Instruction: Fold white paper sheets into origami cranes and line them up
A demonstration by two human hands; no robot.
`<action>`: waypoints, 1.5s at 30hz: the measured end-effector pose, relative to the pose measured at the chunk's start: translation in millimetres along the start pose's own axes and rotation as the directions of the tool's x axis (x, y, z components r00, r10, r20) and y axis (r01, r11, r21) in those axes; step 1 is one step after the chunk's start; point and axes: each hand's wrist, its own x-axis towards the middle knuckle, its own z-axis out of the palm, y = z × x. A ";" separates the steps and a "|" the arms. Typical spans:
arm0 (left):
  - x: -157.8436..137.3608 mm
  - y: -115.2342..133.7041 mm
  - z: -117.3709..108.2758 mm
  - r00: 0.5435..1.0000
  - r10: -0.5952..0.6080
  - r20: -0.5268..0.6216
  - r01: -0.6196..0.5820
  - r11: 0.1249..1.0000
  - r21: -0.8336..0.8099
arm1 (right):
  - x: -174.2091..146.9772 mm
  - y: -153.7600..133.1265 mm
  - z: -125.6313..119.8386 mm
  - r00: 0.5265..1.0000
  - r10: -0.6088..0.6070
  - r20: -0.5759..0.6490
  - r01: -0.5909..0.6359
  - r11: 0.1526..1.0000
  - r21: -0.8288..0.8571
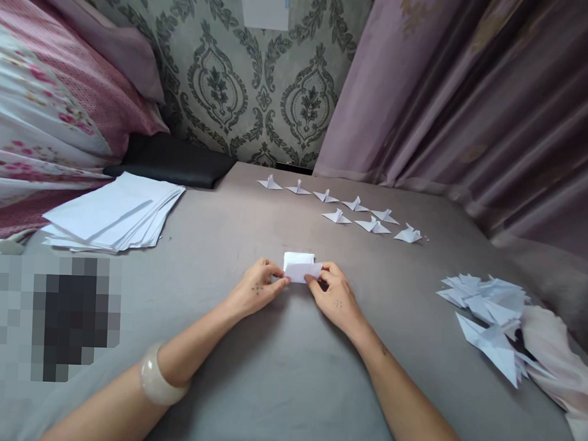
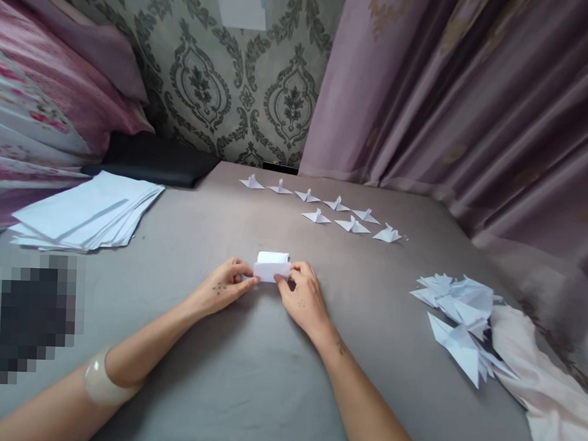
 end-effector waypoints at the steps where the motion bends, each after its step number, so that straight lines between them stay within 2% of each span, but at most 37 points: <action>1: 2.6 0.8 0.9 0.999 -0.025 -0.029 0.026 1.000 0.013 | 2.3 -0.4 0.3 1.000 0.027 -0.005 -0.027 1.000 -0.007; 8: 7.2 11.5 9.4 0.984 -0.075 -0.159 0.108 0.972 0.209 | 12.5 -1.6 5.7 0.989 0.141 -0.052 -0.146 0.984 -0.107; 12: 2.2 13.5 11.2 0.987 -0.064 -0.145 0.113 0.926 0.359 | 13.2 1.3 7.8 0.988 0.145 -0.061 -0.152 0.982 -0.116; 15: -0.7 11.4 11.5 0.992 0.041 -0.123 0.019 0.891 0.454 | 13.1 6.2 7.3 0.989 0.133 -0.059 -0.137 0.987 -0.079; 17: -0.9 8.9 11.4 0.977 0.196 -0.081 -0.130 0.856 0.500 | 12.6 9.6 5.7 0.991 0.117 -0.069 -0.120 0.991 -0.052; 19: -0.2 6.6 10.9 0.936 0.352 0.029 -0.315 0.796 0.517 | 11.7 11.7 3.3 0.994 0.085 -0.071 -0.088 0.995 -0.042; 21: 0.2 5.0 10.1 0.891 0.433 0.133 -0.437 0.746 0.503 | 10.2 11.5 0.1 0.999 -0.002 -0.042 -0.001 0.998 -0.064; 23: 0.1 4.3 9.0 0.884 0.447 0.139 -0.454 0.747 0.485 | 8.5 9.1 -3.2 0.991 -0.131 0.028 0.134 0.984 -0.121; 25: -0.1 4.3 8.0 0.894 0.440 0.087 -0.426 0.772 0.472 | 7.0 5.4 -6.0 0.972 -0.213 0.101 0.229 0.955 -0.187; 28: 1.3 4.4 7.2 0.899 0.430 0.087 -0.414 0.765 0.493 | 5.2 -0.7 -8.2 0.967 -0.209 0.144 0.240 0.936 -0.257; 31: 3.7 2.1 6.7 0.874 0.457 0.164 -0.462 0.680 0.570 | 3.9 -5.9 -7.4 0.969 -0.199 0.147 0.236 0.921 -0.310; 34: 4.0 -2.5 4.2 0.855 0.488 0.178 -0.484 0.624 0.614 | 1.9 -10.0 -4.6 0.966 -0.230 0.122 0.258 0.903 -0.342; 37: -0.1 -5.5 -1.6 0.851 0.502 0.158 -0.484 0.628 0.609 | -1.5 -14.4 -2.3 0.952 -0.283 0.118 0.306 0.877 -0.371; 40: -6.0 -6.7 -7.4 0.857 0.504 0.108 -0.476 0.693 0.541 | -5.0 -17.4 -1.3 0.938 -0.316 0.142 0.347 0.863 -0.368; 45: -3.5 -16.6 -8.0 0.899 0.437 -0.037 -0.390 0.835 0.388 | -1.1 -11.6 0.4 0.973 -0.228 0.043 0.231 0.944 -0.236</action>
